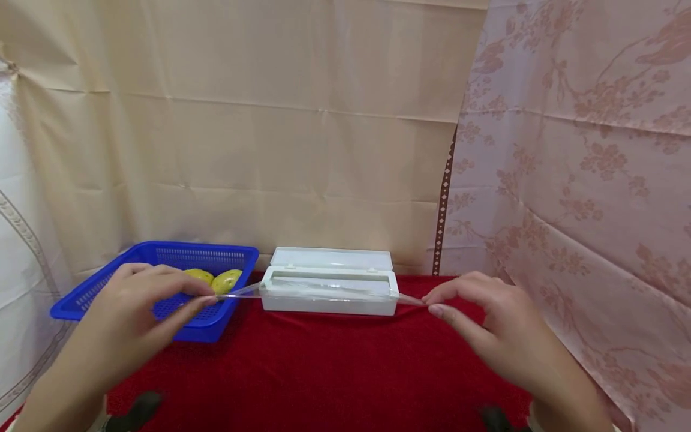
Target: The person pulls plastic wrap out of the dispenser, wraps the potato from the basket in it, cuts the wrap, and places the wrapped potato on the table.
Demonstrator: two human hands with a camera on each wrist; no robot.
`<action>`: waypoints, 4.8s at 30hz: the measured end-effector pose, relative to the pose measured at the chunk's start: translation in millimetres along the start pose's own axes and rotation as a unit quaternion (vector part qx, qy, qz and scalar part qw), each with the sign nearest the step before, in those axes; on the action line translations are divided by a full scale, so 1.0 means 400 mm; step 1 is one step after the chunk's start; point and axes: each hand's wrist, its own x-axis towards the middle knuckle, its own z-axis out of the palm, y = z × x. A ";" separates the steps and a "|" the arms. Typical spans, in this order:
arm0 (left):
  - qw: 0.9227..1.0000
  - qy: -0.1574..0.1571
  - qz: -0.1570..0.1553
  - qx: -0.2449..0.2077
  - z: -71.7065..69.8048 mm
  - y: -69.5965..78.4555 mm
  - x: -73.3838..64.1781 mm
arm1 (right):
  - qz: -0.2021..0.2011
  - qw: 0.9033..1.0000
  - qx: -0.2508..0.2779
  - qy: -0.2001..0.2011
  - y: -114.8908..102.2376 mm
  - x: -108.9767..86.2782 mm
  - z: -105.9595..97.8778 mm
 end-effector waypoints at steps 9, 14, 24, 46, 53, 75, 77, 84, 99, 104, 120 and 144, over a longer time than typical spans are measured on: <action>0.998 -0.056 0.020 -0.009 -0.002 -0.009 -0.055 | -0.038 0.998 -0.010 -0.058 -0.004 -0.049 0.010; 0.995 -0.092 0.037 0.002 0.001 -0.010 -0.090 | -0.052 0.996 0.008 -0.072 0.004 -0.083 0.033; 0.982 -0.179 0.009 -0.061 0.037 -0.013 -0.161 | -0.002 0.990 0.040 -0.134 0.023 -0.148 0.083; 0.927 -0.342 -0.051 -0.149 0.177 -0.057 -0.223 | 0.088 0.934 0.190 -0.290 0.102 -0.185 0.219; 0.906 -0.367 -0.066 -0.200 0.215 -0.070 -0.236 | 0.125 0.908 0.226 -0.330 0.119 -0.190 0.255; 0.869 -0.424 -0.127 -0.222 0.273 -0.086 -0.291 | 0.174 0.872 0.254 -0.379 0.142 -0.212 0.327; 0.865 -0.423 -0.131 -0.235 0.279 -0.088 -0.293 | 0.186 0.866 0.259 -0.384 0.141 -0.214 0.331; 0.875 -0.393 -0.118 -0.259 0.292 -0.093 -0.305 | 0.204 0.845 0.298 -0.393 0.148 -0.219 0.338; 0.868 -0.403 -0.127 -0.261 0.309 -0.095 -0.311 | 0.120 0.953 0.057 -0.273 0.165 -0.171 0.427; 0.839 -0.433 -0.166 -0.284 0.302 -0.095 -0.306 | 0.126 0.952 0.005 -0.280 0.188 -0.142 0.474; 0.876 -0.396 -0.115 -0.252 0.303 -0.100 -0.306 | 0.148 0.944 0.045 -0.293 0.248 -0.093 0.525; 0.911 -0.327 -0.142 -0.206 0.239 -0.179 -0.142 | 0.177 0.933 0.130 -0.286 0.281 -0.102 0.529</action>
